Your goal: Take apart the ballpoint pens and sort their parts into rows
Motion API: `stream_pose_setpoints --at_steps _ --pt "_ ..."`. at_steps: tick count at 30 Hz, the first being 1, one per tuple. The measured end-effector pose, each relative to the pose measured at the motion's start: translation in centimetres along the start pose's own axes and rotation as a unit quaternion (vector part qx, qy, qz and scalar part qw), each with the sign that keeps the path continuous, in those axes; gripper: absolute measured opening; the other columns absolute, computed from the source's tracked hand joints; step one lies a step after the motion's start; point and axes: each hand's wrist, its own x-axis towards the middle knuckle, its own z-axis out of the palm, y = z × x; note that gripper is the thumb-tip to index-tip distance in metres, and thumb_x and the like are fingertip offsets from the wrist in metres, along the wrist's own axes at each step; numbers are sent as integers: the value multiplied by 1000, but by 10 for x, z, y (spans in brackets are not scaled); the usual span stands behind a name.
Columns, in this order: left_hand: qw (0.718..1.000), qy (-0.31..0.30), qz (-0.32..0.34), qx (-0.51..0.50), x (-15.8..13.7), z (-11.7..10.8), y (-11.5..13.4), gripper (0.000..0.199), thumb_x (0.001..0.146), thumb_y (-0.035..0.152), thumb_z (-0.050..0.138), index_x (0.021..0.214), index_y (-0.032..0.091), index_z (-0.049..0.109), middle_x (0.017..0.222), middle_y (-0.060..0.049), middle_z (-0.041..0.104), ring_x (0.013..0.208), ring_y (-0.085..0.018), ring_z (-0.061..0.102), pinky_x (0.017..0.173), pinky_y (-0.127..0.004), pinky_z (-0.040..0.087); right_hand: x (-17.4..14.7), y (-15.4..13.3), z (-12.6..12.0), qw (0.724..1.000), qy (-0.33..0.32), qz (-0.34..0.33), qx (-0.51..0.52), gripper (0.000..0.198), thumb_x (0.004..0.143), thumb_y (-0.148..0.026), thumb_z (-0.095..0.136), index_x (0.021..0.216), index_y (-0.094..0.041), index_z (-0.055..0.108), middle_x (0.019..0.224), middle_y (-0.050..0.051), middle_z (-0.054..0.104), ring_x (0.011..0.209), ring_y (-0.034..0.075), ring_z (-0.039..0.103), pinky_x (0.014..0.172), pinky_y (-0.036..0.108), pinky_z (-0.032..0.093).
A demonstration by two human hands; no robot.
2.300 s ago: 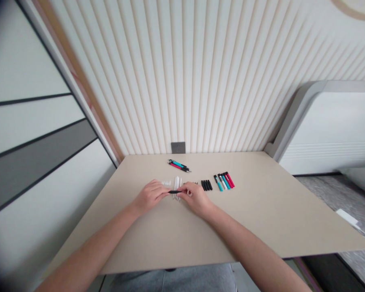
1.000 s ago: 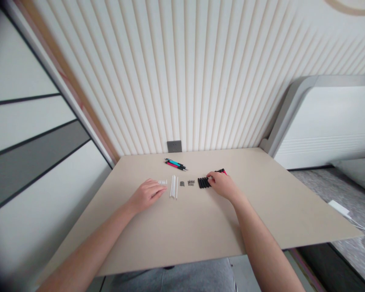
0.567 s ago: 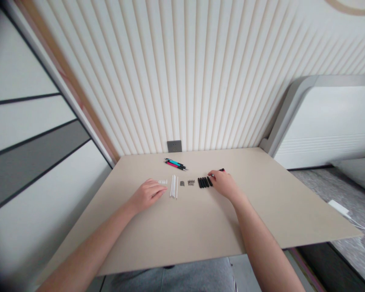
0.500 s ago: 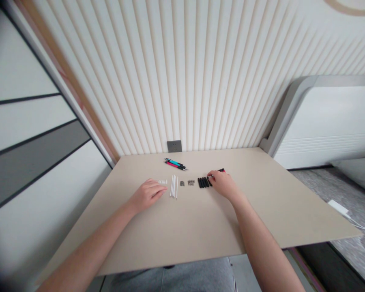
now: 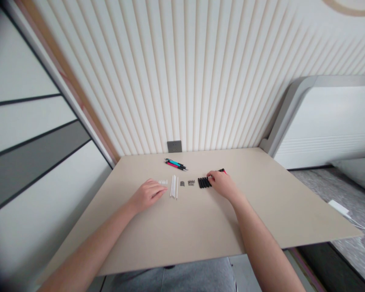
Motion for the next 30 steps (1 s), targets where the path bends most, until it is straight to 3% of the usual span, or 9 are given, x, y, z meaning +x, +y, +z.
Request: stream_pose_setpoints --at_steps 14,30 --pt "1000 -1 -15 6 -2 1 -2 24 97 26 45 98 20 67 88 -5 72 84 -16 65 81 -32 44 3 2 3 1000 18 9 1 27 89 -29 48 104 -21 69 95 6 72 87 20 64 73 26 40" --pt "1000 -20 -22 3 -4 0 -3 22 97 25 45 97 20 66 86 -3 71 82 -15 64 81 -32 42 5 -3 6 993 79 7 83 27 89 -31 47 95 -20 70 84 4 72 76 18 64 66 25 40"
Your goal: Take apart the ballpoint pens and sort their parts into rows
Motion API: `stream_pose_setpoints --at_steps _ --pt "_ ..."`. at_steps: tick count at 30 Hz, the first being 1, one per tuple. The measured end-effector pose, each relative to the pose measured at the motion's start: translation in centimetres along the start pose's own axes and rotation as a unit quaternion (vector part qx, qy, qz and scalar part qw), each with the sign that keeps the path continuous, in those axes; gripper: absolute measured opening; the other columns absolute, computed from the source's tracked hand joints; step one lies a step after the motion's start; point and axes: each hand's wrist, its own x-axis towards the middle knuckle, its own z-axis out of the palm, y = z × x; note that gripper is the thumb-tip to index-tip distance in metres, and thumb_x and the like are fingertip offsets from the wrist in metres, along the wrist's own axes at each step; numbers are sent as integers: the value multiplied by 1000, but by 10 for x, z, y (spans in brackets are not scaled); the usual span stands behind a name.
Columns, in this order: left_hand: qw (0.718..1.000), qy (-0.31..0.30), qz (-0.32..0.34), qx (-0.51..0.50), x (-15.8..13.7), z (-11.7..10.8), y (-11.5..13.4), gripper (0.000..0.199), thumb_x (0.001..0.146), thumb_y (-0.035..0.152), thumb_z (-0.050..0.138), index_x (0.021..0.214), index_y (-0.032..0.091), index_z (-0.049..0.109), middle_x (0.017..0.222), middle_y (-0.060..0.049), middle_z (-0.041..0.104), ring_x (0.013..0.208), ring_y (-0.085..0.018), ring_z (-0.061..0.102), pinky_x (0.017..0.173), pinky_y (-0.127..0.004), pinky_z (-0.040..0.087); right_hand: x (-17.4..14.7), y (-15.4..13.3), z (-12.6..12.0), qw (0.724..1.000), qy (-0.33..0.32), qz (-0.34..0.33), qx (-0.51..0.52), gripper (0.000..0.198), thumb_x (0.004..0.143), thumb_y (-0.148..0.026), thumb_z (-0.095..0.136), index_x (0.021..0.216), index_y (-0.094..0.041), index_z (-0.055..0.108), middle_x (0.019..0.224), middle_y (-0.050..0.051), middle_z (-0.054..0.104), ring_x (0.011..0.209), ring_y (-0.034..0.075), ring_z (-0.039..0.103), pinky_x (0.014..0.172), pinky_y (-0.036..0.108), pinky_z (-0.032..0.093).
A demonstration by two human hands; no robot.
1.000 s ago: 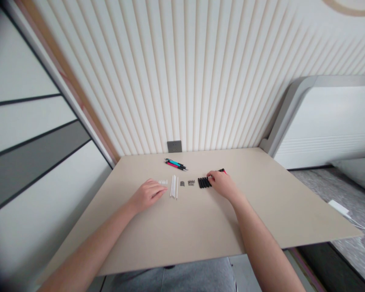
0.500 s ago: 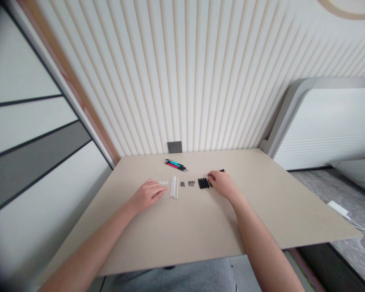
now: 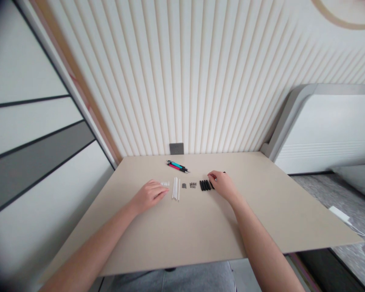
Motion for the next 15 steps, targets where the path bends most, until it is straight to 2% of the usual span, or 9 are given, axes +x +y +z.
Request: stream_pose_setpoints --at_steps 5,9,15 --pt "1000 -12 1 6 -2 1 -2 22 97 25 44 98 20 66 87 -4 72 84 -16 64 80 -32 40 15 -13 2 1000 -10 -21 -8 27 89 -30 46 94 -20 71 87 5 73 78 18 65 68 25 42" --pt "1000 -17 -1 10 -2 2 -3 23 97 25 44 97 20 66 87 -4 72 84 -16 64 80 -32 40 41 -36 3 994 -74 -39 -73 32 93 -29 41 98 -19 71 98 8 72 92 20 65 76 25 42" --pt "1000 -7 -9 16 -3 0 -4 23 98 25 43 98 19 66 88 -4 72 83 -16 64 79 -32 39 73 -65 24 986 -137 -37 -93 24 90 -33 53 93 -20 73 96 9 72 89 19 66 78 23 44"
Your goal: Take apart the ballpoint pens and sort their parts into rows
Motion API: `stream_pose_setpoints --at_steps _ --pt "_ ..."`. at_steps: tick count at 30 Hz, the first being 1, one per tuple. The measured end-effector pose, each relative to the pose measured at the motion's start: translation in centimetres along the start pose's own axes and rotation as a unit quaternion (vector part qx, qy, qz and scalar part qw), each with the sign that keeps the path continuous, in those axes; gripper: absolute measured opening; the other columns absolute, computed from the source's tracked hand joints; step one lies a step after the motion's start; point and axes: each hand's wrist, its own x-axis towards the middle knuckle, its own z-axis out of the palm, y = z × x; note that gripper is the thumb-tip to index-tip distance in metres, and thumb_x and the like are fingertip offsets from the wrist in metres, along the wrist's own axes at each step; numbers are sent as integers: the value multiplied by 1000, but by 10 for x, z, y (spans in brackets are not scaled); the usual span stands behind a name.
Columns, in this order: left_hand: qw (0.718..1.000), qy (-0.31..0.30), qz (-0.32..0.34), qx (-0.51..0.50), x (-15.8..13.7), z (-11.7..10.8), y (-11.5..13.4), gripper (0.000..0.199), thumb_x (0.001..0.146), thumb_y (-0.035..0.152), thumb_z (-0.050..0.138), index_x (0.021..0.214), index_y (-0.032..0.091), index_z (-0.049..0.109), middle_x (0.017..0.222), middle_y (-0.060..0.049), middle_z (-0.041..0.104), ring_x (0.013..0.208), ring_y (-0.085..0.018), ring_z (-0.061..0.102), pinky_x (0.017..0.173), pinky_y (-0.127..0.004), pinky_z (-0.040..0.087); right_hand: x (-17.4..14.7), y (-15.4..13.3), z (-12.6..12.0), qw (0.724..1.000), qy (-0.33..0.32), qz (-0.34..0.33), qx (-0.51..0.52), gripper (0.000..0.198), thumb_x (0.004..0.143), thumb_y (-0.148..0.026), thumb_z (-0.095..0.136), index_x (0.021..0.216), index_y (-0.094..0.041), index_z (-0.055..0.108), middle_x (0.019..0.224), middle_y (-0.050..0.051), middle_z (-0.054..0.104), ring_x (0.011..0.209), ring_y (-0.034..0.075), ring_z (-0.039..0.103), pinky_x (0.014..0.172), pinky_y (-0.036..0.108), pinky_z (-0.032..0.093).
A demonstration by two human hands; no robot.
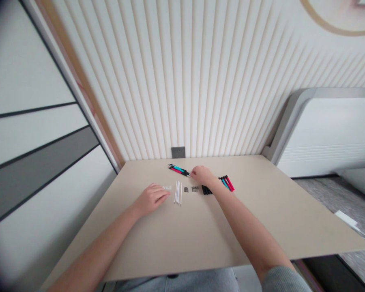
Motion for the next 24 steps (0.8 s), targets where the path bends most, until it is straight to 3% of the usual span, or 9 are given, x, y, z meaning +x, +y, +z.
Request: stream_pose_setpoints --at_steps 7,19,24 --pt "1000 2 -1 2 0 -1 0 24 98 26 43 97 19 66 86 -4 72 82 -16 64 77 -31 39 12 -11 13 999 1 35 -29 21 85 -29 59 94 -16 72 99 15 71 93 23 65 80 28 45" --pt "999 7 -43 8 1 -1 0 24 98 26 43 101 21 66 92 -5 71 86 -17 64 78 -32 42 3 -11 10 997 66 41 13 21 89 -26 52 96 -18 70 98 10 71 92 20 64 74 25 43" --pt "999 4 -52 12 0 -1 -2 22 97 26 44 102 22 66 96 -4 71 89 -17 64 79 -32 44 1 -11 7 995 83 51 28 17 85 -24 55 88 -17 70 92 9 71 88 21 64 70 25 43"
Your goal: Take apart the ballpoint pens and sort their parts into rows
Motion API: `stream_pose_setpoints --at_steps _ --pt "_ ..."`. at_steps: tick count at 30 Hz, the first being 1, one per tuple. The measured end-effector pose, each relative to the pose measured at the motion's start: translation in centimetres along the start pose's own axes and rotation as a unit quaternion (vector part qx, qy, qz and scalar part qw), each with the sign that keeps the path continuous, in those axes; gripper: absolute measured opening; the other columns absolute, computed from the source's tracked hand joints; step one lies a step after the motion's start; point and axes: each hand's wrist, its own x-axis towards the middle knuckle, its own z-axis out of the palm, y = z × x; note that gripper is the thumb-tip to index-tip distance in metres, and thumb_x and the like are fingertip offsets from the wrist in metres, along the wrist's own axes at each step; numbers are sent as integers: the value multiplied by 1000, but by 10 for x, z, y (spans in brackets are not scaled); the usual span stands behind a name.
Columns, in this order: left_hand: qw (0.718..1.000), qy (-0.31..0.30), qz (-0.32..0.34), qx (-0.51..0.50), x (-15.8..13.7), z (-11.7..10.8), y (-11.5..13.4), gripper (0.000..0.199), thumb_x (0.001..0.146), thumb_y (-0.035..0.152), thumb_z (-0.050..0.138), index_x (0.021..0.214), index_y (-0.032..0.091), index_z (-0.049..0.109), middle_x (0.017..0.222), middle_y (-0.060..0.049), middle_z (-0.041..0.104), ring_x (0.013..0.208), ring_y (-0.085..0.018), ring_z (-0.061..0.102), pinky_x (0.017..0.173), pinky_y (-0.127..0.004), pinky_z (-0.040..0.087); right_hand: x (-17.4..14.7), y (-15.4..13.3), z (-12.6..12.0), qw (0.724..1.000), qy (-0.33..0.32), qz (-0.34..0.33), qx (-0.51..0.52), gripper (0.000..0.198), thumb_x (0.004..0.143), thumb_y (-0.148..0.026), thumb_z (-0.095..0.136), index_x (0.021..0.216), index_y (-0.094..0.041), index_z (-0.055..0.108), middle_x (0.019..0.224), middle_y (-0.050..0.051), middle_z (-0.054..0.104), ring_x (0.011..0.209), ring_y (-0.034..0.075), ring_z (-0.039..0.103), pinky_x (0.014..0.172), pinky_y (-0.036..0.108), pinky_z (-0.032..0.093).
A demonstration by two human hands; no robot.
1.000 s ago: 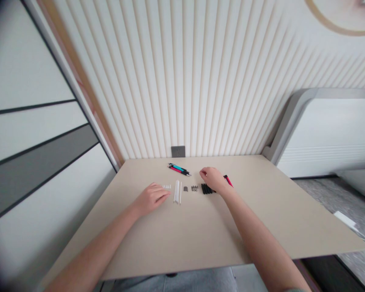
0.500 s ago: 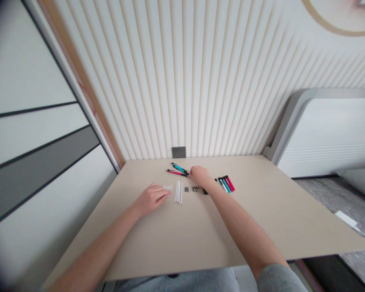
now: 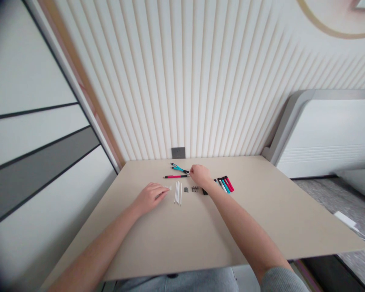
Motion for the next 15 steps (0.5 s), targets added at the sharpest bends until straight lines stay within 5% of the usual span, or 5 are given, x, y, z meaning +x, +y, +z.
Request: stream_pose_setpoints --at_steps 7,12,15 --pt "998 46 -49 0 0 1 -1 24 96 27 45 113 22 61 104 -6 67 99 -20 61 89 -37 46 -8 -1 -13 998 33 -25 53 24 91 -28 49 96 -15 68 96 10 71 89 19 63 73 25 43" --pt "975 165 -146 0 3 -4 -5 42 95 31 47 136 21 42 123 -11 53 117 -23 51 102 -40 42 -23 -13 -24 978 -7 -148 149 20 91 -30 51 91 -18 68 87 5 71 78 15 63 71 23 44" --pt "978 151 -144 -8 1 -7 -11 37 96 31 45 131 22 46 118 -9 56 112 -23 54 99 -40 44 -29 -26 -26 963 -16 -201 179 20 91 -30 52 89 -18 68 85 4 70 77 15 62 71 24 43"
